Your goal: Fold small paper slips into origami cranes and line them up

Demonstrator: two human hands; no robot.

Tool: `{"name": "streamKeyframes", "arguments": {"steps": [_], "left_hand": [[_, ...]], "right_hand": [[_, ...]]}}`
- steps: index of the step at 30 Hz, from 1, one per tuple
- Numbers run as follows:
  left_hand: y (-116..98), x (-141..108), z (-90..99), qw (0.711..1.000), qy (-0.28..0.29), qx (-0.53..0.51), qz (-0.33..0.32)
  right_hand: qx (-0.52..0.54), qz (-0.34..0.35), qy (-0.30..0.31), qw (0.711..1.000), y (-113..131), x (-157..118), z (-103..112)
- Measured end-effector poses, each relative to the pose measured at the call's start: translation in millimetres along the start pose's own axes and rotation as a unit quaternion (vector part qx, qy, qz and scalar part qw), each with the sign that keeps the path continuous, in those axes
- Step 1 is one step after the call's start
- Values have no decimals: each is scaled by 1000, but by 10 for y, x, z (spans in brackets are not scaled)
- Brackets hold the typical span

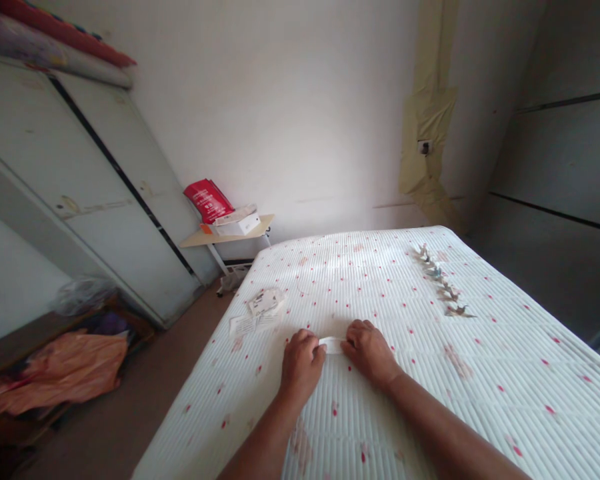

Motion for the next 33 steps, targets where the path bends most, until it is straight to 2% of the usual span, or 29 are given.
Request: {"name": "streamKeyframes", "arguments": {"steps": [4, 17, 23, 28, 33], "left_hand": [[-9, 6, -7, 999, -1, 37, 18], [-29, 7, -11, 997, 2, 69, 39], [3, -15, -10, 998, -12, 39, 40], [-33, -33, -4, 1000, 10, 0, -4], [-14, -33, 14, 1000, 16, -6, 5]], "right_hand": [[-39, -26, -15, 999, -4, 10, -17], [-63, -32, -6, 997, -19, 30, -33], [-50, -45, 0, 998, -39, 54, -24], [-40, -44, -1, 998, -58, 60, -33], [-43, -56, -12, 997, -79, 42, -18]]}}
Point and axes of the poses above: each hand's wrist, its own x-axis towards the middle knuckle, its own z-axis out of the back of the hand, y = z × x, the point moved 7 cm from there along x, towards the middle knuckle, and after that the axes turned 6 degrees about z, right-handed, at the moved point
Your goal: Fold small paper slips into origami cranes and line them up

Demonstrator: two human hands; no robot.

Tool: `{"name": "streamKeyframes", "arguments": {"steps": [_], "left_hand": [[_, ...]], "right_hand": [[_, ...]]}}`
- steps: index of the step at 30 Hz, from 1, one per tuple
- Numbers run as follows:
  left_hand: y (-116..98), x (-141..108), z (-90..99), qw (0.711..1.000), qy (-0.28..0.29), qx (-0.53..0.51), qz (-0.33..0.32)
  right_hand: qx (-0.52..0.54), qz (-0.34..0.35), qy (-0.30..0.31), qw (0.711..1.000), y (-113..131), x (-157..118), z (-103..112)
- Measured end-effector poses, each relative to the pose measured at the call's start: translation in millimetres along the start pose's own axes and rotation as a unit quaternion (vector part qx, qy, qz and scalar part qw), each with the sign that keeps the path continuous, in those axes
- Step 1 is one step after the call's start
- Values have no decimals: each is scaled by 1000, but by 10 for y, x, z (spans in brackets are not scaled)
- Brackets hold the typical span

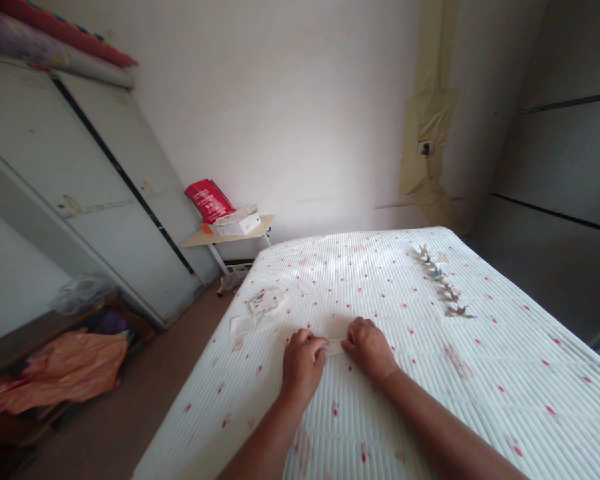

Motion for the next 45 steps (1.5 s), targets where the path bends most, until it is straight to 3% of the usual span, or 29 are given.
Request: {"name": "streamKeyframes", "arguments": {"steps": [9, 15, 22, 35, 45], "left_hand": [[68, 6, -15, 999, -18, -3, 29], [69, 8, -29, 999, 1, 14, 41], [70, 18, -38, 998, 23, 33, 56], [79, 15, -26, 998, 13, 18, 52], [80, 17, -33, 999, 11, 21, 49]], "right_hand": [[33, -39, -27, 998, -75, -6, -25], [-2, -49, -67, 997, 74, -64, 5], [-32, -57, -70, 995, 156, -83, 9], [68, -48, -28, 996, -69, -26, -43], [134, -50, -40, 989, -190, -16, -63]]}}
Point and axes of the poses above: each hand's wrist, its own x-axis towards the middle knuckle, its own z-axis out of the back of the hand, y = z × x, the point moved 7 cm from there along x, towards the middle knuckle, and after that the axes turned 6 degrees about z, right-handed, at the moved point
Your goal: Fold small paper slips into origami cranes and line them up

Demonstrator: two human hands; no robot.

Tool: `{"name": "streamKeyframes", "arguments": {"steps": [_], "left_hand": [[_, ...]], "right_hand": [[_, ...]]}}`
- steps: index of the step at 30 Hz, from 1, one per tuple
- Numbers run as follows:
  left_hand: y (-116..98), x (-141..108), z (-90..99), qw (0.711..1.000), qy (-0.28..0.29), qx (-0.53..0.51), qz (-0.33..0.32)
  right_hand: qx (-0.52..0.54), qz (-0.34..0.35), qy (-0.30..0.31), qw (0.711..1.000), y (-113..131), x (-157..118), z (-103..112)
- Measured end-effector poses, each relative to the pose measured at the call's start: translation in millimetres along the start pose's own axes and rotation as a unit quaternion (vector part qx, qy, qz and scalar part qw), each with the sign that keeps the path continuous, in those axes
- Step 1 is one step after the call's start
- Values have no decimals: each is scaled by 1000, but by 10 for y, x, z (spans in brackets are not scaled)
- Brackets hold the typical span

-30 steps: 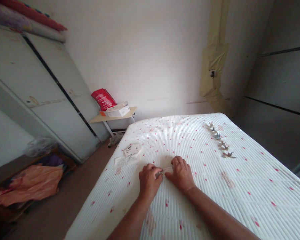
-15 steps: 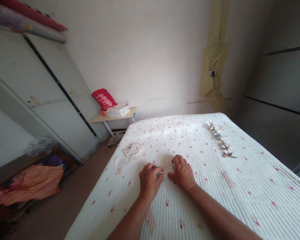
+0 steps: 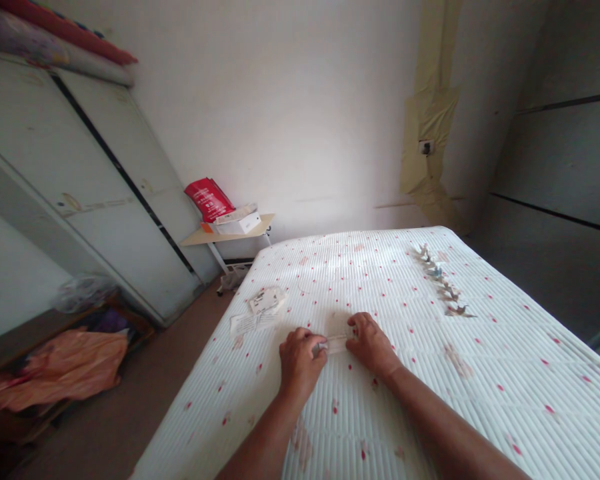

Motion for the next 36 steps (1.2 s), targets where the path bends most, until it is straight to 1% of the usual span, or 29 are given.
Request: {"name": "streamKeyframes", "arguments": {"steps": [3, 6, 11, 18, 21, 26, 32, 36], "left_hand": [[-2, 1, 2, 1000, -2, 2, -2], [-8, -2, 19, 1000, -6, 1, 0], [-44, -7, 47, 1000, -1, 2, 12], [-64, 18, 32, 998, 16, 23, 55], [-57, 28, 39, 998, 20, 17, 57], [-16, 36, 43, 997, 43, 13, 63], [34, 51, 39, 998, 39, -14, 52], [59, 61, 26, 997, 53, -25, 57]], "right_hand": [[-7, 11, -9, 1000, 30, -16, -9], [-40, 20, -9, 999, 79, -35, -20], [-63, 12, -3, 998, 93, -35, -33], [-64, 4, 14, 998, 98, -29, -32], [-63, -1, 18, 998, 104, -30, -27], [-54, -2, 20, 998, 89, -26, -24], [-49, 20, 23, 998, 73, -15, -29], [-45, 28, 21, 998, 57, -11, -36]]}}
Point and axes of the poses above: each hand's wrist, its own x-axis towards the middle knuckle, its own z-axis out of the back of the hand, y = z × x, the point moved 7 cm from there along x, towards the middle knuckle, and after that the axes turned 6 degrees about z, right-handed, at the moved point
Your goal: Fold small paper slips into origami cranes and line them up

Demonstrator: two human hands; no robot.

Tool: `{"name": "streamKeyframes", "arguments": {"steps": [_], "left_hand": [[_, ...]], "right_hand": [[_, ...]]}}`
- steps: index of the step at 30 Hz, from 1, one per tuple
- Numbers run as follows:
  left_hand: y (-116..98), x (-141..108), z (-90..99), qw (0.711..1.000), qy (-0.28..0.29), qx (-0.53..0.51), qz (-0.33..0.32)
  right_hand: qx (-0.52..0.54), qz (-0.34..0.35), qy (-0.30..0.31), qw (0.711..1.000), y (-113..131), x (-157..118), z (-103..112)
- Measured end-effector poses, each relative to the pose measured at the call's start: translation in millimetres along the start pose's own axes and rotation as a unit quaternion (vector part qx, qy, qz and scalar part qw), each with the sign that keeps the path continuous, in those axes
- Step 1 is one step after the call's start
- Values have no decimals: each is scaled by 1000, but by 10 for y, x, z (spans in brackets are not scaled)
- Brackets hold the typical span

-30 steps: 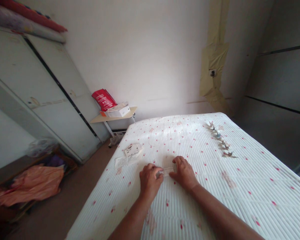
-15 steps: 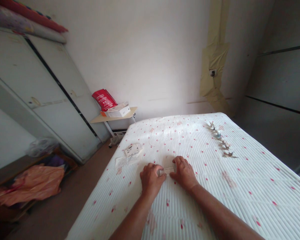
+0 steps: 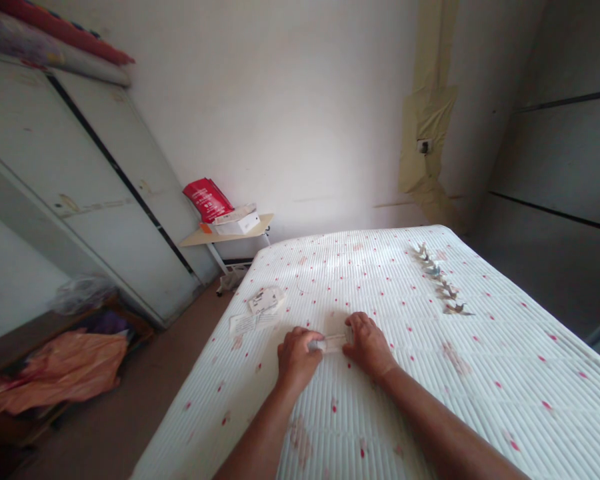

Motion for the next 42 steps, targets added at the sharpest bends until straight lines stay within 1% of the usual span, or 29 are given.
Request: {"name": "streamKeyframes", "arguments": {"steps": [6, 12, 17, 20, 24, 29, 33, 38, 42], "left_hand": [[15, 13, 3, 1000, 13, -3, 6], [7, 6, 18, 1000, 8, -8, -1], [5, -3, 11, 1000, 13, -1, 0], [15, -6, -4, 1000, 9, -1, -9], [23, -21, -7, 1000, -2, -7, -18], [-9, -59, -9, 1000, 3, -3, -19], [-51, -79, -12, 999, -15, -9, -42], [-87, -76, -18, 996, -38, -23, -73], [-120, -91, 27, 991, -70, -45, -102]], "right_hand": [[9, -7, 3, 1000, -23, -2, -9], [2, -11, -1, 1000, -23, 5, -4], [16, -20, 3, 1000, -95, 23, -8], [47, -7, 16, 999, -114, 21, 3], [91, 30, 31, 995, -50, -10, 26], [29, 31, 26, 999, 28, -58, 26], [16, 37, 37, 999, 69, -68, 10], [43, 37, 31, 998, 120, -69, 59], [82, 46, 20, 995, 162, -76, 88]]}}
Point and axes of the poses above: each hand's wrist, its own x-axis towards the middle knuckle, its own z-axis out of the back of the hand, y = z × x, the point moved 7 cm from there along x, towards the middle knuckle, and after that the axes turned 6 degrees about z, right-handed, at the moved point
